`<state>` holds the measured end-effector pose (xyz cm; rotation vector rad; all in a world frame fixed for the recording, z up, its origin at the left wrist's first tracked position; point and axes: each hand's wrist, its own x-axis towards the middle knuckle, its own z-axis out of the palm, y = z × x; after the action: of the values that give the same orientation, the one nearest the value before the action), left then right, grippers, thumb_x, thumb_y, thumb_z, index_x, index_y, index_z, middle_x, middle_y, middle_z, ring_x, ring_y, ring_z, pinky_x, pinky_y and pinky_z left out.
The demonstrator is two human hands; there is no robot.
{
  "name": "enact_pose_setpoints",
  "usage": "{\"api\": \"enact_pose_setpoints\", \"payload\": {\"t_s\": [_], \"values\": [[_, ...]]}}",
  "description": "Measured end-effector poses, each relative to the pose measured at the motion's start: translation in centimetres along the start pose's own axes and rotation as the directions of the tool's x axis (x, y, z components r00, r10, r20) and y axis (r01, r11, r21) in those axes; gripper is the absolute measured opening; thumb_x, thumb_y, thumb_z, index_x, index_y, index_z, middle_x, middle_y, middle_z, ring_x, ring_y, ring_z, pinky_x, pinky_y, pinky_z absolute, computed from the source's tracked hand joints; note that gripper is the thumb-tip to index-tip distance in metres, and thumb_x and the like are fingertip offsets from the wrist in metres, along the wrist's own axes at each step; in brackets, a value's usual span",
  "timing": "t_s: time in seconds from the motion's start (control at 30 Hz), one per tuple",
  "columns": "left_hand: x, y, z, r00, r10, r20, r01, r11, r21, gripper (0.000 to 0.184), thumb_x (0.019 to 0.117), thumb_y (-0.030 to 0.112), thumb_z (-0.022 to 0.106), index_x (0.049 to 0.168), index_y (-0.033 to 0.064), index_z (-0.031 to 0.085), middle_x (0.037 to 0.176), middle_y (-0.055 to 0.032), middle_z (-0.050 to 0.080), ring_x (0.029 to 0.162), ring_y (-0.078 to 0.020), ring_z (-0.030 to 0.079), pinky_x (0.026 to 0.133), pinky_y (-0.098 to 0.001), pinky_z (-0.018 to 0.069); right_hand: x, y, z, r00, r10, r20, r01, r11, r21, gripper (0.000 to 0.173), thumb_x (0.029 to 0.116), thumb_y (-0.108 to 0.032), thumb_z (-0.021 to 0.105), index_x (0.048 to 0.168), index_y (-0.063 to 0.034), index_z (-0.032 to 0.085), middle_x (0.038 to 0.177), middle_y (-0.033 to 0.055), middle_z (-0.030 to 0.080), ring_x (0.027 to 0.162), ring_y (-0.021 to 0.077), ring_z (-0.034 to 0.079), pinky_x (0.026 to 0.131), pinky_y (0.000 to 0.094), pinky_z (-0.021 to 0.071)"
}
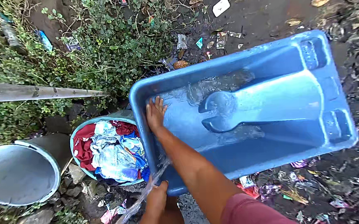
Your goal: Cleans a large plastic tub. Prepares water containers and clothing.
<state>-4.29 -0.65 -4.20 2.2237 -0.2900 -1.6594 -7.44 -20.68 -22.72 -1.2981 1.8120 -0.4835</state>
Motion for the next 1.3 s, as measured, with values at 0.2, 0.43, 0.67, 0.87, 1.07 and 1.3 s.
{"api": "enact_pose_setpoints", "payload": {"t_s": [0.2,0.43,0.67,0.87,1.07,1.3], "values": [[-0.5,-1.4,0.5,1.000,-0.013,-0.002,0.013,0.998,0.065,0.045,0.0813,0.002,0.070,0.124,-0.0064,0.059,0.105,-0.0156,0.072,0.094,-0.0177,0.072,0.085,-0.0370,0.0610,-2.1,-3.3,-5.0,0.937,-0.171,0.303,-0.072,0.756,0.650,0.066,0.1126,-0.042,0.014,0.160,0.0003,0.029,0.167,0.0177,0.030,0.154,0.0235,0.031,0.127,0.0434,0.0262],[-0.4,-0.3,0.3,1.000,-0.002,-0.015,0.001,1.000,-0.031,0.050,0.0844,-0.001,0.067,0.132,-0.0056,0.054,0.114,-0.0164,0.070,0.102,-0.0186,0.070,0.090,-0.0374,0.0595,3.5,11.0,-10.5,0.951,-0.293,0.099,0.304,0.824,-0.479,0.052,0.1074,-0.040,0.040,0.147,-0.0111,0.056,0.158,0.0200,0.046,0.151,0.0416,0.034,0.123,0.0670,0.0194],[-0.5,-0.2,1.0,0.999,-0.026,0.035,0.023,0.997,0.070,0.047,0.0829,0.001,0.070,0.128,-0.0043,0.058,0.109,-0.0147,0.071,0.099,-0.0174,0.071,0.088,-0.0364,0.0601,4.0,2.0,-4.2,0.958,0.162,-0.236,-0.209,0.960,-0.188,0.072,0.1101,-0.043,0.027,0.155,0.0120,0.030,0.166,0.0326,0.019,0.157,0.0451,0.013,0.128,0.0594,0.0074],[-0.5,-0.7,0.4,0.996,-0.021,0.083,0.010,0.991,0.132,0.049,0.0844,0.005,0.071,0.131,-0.0037,0.056,0.112,-0.0156,0.071,0.101,-0.0193,0.071,0.091,-0.0399,0.0592,-5.1,-2.0,-5.3,0.950,-0.146,0.277,-0.012,0.867,0.498,0.060,0.1128,-0.033,0.015,0.162,0.0008,0.023,0.169,0.0200,0.023,0.157,0.0270,0.023,0.130,0.0447,0.0179],[-0.4,-1.6,0.4,0.988,0.102,0.118,-0.122,0.976,0.181,0.042,0.0862,0.012,0.074,0.123,-0.0039,0.062,0.109,-0.0131,0.071,0.103,-0.0168,0.069,0.095,-0.0401,0.0564,-16.6,-1.5,-12.9,0.602,-0.668,0.438,0.656,0.726,0.207,0.051,0.1047,-0.034,0.045,0.145,-0.0057,0.058,0.155,0.0289,0.045,0.148,0.0467,0.038,0.121,0.0637,0.0282],[-0.4,-2.0,1.2,0.999,0.037,-0.007,-0.037,0.999,-0.025,0.057,0.0867,0.000,0.067,0.140,-0.0068,0.048,0.120,-0.0194,0.067,0.105,-0.0193,0.070,0.092,-0.0372,0.0595,3.0,-5.2,-9.5,0.412,-0.895,0.173,0.910,0.413,-0.029,0.045,0.1068,-0.037,0.039,0.119,-0.0153,0.077,0.144,0.0096,0.063,0.144,0.0368,0.047,0.122,0.0590,0.0302]]}}
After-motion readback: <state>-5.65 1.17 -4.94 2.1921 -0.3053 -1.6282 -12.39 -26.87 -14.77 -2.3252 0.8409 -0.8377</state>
